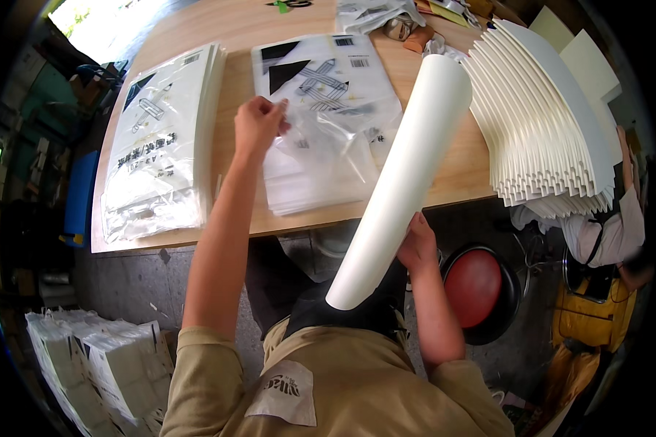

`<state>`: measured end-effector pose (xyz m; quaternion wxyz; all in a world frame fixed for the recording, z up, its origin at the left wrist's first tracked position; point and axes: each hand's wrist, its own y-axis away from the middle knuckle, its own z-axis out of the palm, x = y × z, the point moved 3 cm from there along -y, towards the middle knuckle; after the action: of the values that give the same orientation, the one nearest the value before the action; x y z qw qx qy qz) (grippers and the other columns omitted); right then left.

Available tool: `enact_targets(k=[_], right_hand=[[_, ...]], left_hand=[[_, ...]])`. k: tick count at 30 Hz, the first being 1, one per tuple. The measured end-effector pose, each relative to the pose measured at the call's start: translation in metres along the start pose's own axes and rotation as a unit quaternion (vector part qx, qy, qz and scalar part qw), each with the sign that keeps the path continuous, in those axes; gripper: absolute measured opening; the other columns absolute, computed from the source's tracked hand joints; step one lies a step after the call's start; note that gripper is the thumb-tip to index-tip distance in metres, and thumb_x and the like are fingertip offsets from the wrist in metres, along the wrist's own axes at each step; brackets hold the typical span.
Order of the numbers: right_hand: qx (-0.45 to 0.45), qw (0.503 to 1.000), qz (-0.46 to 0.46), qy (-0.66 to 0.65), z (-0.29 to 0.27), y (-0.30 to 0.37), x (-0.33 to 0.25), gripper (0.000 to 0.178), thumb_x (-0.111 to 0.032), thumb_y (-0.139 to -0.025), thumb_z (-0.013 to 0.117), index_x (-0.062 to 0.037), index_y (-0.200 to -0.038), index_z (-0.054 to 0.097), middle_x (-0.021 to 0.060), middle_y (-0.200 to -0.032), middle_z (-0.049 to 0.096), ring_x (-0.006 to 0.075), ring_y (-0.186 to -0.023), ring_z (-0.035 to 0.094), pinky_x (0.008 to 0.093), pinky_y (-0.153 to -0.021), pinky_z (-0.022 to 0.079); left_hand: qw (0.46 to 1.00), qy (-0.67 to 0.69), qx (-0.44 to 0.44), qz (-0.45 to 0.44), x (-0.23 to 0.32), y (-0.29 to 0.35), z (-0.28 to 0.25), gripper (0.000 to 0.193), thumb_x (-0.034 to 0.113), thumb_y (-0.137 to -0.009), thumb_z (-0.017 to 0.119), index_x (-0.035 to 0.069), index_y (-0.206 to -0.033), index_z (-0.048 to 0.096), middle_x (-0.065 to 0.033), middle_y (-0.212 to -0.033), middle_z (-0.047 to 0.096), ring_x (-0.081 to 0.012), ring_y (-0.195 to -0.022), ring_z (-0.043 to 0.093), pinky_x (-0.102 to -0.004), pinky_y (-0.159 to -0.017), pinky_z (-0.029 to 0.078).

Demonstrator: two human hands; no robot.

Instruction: The person repeatedly picks up stacks of white paper, folds them in half, and places them into clear plastic packaging bags. The person then seals the bags and sets them aside on the table. This process is repeated multiple times throughout the video.

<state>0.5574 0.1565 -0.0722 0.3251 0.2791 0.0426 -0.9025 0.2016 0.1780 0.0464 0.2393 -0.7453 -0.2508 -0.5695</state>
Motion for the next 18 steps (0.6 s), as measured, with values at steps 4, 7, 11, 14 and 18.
enact_targets(k=[4,7,11,14,18], right_hand=[[-0.002,1.000,0.002,-0.016,0.004,0.006,0.000,0.047,-0.032,-0.093,0.070,-0.0034,-0.129,0.057,0.0092,-0.118,0.067,0.0260,-0.109,0.064,0.0420,-0.095,0.052],[0.007,1.000,0.002,-0.012,0.006,0.005,-0.002,0.044,-0.027,-0.092,0.072,-0.0047,-0.127,0.058,0.0066,-0.118,0.067,0.0231,-0.109,0.065,0.0399,-0.094,0.053],[0.043,0.998,-0.006,0.039,0.006,0.006,-0.007,0.042,-0.024,-0.091,0.073,-0.0016,-0.124,0.059,0.0092,-0.115,0.068,0.0250,-0.106,0.066,0.0411,-0.093,0.053],[0.053,0.995,-0.003,0.080,-0.001,0.013,-0.012,0.032,-0.016,-0.089,0.072,0.0001,-0.115,0.063,0.0095,-0.105,0.071,0.0252,-0.098,0.068,0.0409,-0.087,0.057],[0.029,0.987,0.003,0.156,-0.027,0.015,-0.029,0.050,-0.019,-0.088,0.071,0.0039,-0.129,0.056,0.0181,-0.123,0.065,0.0338,-0.111,0.064,0.0492,-0.098,0.052]], left_hand=[[1.000,0.012,0.017,-0.008,-0.005,-0.014,-0.018,0.021,0.014,-0.092,0.071,-0.004,-0.097,0.061,-0.0112,-0.079,0.068,-0.0139,-0.064,0.065,-0.0272,-0.053,0.052],[0.988,-0.058,-0.119,0.074,0.015,0.019,0.003,0.036,0.001,-0.088,0.068,0.004,-0.122,0.058,-0.0076,-0.091,0.069,-0.0137,-0.074,0.066,-0.0268,-0.058,0.054],[0.959,-0.133,-0.136,0.212,0.045,0.063,0.005,0.032,0.003,-0.085,0.072,0.005,-0.115,0.063,-0.0082,-0.085,0.070,-0.0137,-0.070,0.065,-0.0311,-0.065,0.054],[0.974,-0.133,-0.097,0.155,0.044,0.077,-0.003,0.029,0.005,-0.086,0.072,0.007,-0.114,0.066,-0.0113,-0.087,0.072,-0.0165,-0.074,0.068,-0.0310,-0.070,0.055],[0.949,-0.202,-0.158,0.186,-0.004,0.094,0.027,0.040,0.007,-0.089,0.054,0.005,-0.128,0.061,-0.0189,-0.122,0.065,-0.0379,-0.111,0.062,-0.0431,-0.097,0.049]])
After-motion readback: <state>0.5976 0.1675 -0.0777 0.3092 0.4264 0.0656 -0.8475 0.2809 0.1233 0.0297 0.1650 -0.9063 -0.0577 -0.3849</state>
